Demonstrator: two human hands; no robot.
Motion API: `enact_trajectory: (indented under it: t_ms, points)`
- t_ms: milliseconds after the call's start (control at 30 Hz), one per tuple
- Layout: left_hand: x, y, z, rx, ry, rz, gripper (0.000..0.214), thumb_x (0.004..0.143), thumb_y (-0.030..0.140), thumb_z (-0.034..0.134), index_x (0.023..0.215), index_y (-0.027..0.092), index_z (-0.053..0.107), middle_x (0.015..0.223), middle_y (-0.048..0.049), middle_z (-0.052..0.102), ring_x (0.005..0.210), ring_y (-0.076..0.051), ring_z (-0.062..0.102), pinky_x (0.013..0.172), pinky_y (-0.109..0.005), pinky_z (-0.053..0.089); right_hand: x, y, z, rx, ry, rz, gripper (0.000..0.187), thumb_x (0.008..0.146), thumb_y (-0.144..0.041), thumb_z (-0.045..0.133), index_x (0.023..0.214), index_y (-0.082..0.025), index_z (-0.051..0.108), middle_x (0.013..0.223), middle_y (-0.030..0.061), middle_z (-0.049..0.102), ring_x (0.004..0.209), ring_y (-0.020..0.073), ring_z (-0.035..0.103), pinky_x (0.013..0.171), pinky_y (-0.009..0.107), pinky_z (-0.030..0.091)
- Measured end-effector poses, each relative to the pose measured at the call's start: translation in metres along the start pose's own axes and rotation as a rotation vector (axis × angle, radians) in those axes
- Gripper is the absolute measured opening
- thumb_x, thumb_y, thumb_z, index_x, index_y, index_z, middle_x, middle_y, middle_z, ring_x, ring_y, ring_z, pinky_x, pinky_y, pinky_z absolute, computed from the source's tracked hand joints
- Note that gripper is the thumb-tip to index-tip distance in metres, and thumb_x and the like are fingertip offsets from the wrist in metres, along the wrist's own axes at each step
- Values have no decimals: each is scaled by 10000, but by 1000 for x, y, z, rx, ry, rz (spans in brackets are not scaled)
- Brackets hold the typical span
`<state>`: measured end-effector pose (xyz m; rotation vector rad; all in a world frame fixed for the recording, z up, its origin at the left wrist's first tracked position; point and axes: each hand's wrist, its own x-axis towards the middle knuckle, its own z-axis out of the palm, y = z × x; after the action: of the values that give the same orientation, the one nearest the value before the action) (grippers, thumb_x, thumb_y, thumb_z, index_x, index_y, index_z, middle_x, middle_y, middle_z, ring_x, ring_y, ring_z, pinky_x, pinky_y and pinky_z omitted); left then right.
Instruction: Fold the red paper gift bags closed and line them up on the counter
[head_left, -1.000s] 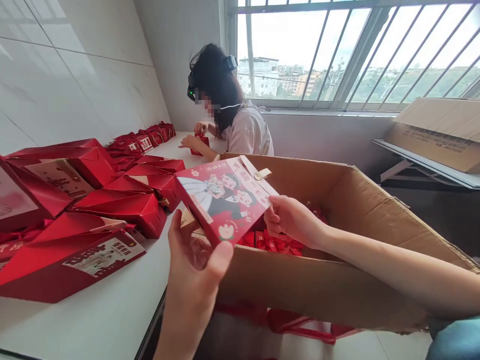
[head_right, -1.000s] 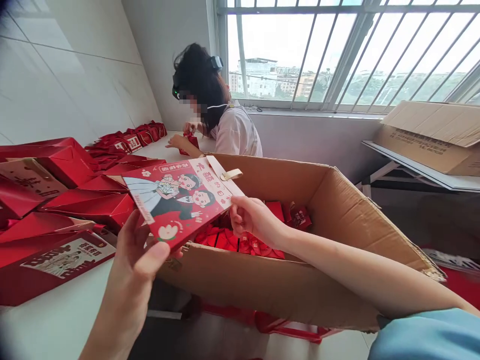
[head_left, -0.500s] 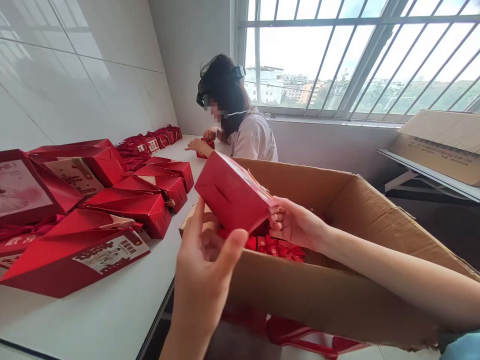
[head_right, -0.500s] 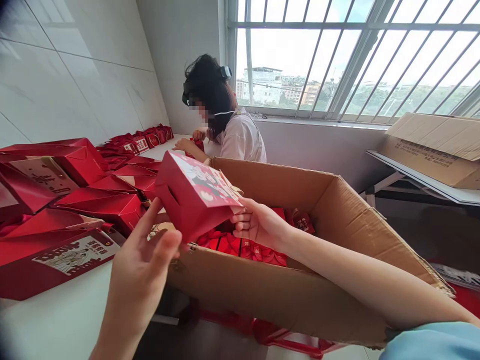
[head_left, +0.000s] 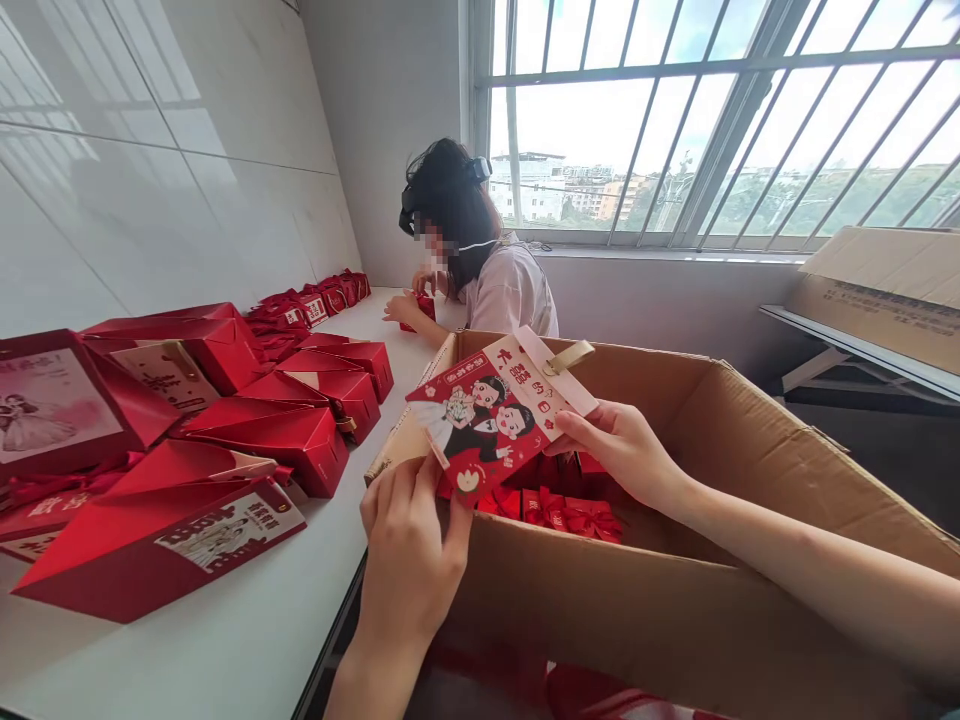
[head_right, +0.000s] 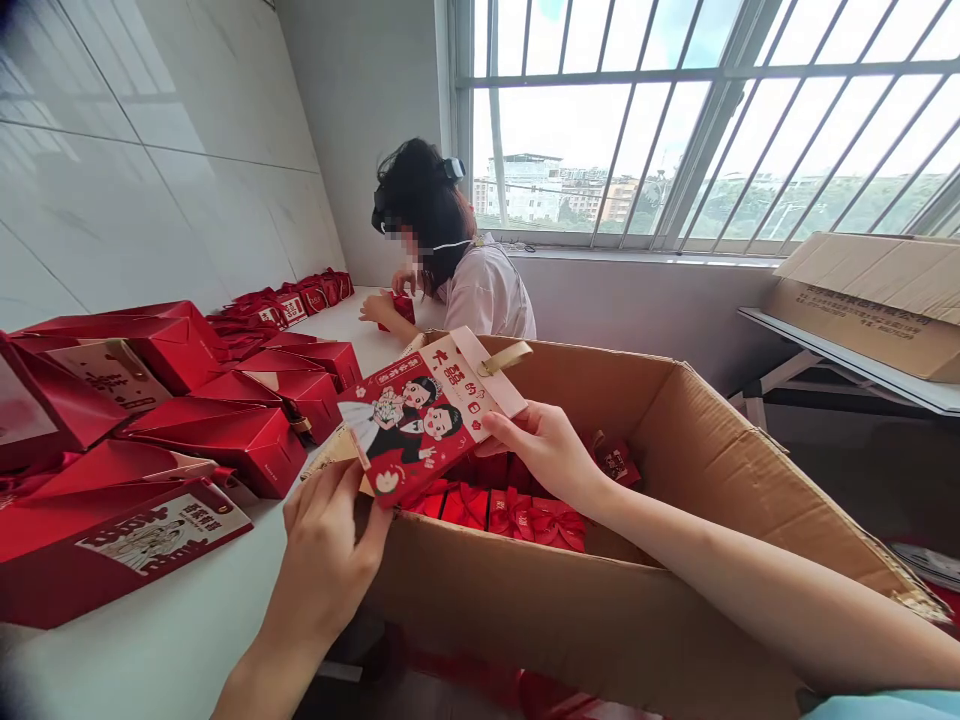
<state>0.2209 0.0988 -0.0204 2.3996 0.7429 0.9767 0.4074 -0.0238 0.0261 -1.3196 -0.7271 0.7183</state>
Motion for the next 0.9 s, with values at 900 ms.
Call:
enact_trajectory:
  t_ms: [900]
  points:
    - [-9, -23, -4, 175, -215, 185, 269, 806, 426, 630, 1018, 264, 595, 1020, 7, 642, 951, -233, 563, 1000, -452, 206, 60, -15, -83, -1745, 203, -58, 241, 901, -316, 458, 995, -137, 588, 904, 142, 715, 860, 284, 679, 716, 332, 471]
